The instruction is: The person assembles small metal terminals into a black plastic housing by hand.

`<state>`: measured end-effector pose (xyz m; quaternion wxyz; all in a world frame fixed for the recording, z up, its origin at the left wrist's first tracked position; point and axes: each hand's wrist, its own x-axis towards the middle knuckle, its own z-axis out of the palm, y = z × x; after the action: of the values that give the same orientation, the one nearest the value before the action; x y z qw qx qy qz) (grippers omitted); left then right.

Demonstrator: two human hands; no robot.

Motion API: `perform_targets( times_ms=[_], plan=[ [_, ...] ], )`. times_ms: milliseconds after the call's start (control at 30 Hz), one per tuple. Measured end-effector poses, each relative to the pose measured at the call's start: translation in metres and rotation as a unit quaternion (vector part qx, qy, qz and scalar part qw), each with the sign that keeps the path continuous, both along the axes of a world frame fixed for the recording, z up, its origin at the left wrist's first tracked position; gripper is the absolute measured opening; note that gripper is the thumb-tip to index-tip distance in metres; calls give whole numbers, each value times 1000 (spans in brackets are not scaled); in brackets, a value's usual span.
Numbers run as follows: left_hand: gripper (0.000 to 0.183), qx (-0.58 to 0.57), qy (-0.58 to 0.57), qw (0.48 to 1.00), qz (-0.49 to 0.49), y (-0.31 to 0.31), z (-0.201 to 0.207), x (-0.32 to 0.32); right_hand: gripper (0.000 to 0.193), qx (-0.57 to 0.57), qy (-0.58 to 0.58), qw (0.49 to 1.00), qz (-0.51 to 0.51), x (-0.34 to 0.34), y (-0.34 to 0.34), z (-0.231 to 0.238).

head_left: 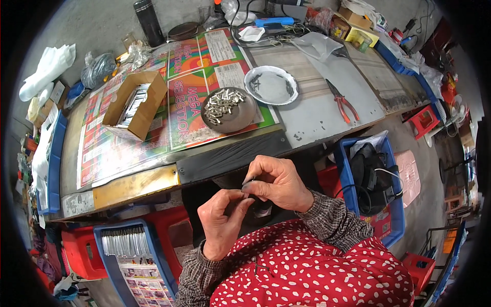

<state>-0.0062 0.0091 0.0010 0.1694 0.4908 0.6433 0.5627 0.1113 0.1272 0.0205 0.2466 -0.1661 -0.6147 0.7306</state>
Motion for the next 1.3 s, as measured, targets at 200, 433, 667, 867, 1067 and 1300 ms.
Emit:
perform_targets(
  times_ms=[200,433,667,867,1067,1300],
  plan=[
    [16,-6,-40,998,-47,-2,0,-1,19,61,16,997,41,1,3,-3],
    [19,55,126,988,76,6,-4,9,21,29,43,997,-61,-10,-6,-10],
    [17,3,-10,1000,11,3,0,5,17,-31,20,999,18,-2,1,-4],
    [17,2,42,999,13,2,-2,6,19,21,41,999,-14,-4,0,-16],
    [15,29,85,994,64,5,-10,6,17,-14,25,999,-41,-13,-3,-13],
    [17,-2,37,998,51,-1,-8,4,12,-8,8,999,-39,2,8,-13]
  ],
)
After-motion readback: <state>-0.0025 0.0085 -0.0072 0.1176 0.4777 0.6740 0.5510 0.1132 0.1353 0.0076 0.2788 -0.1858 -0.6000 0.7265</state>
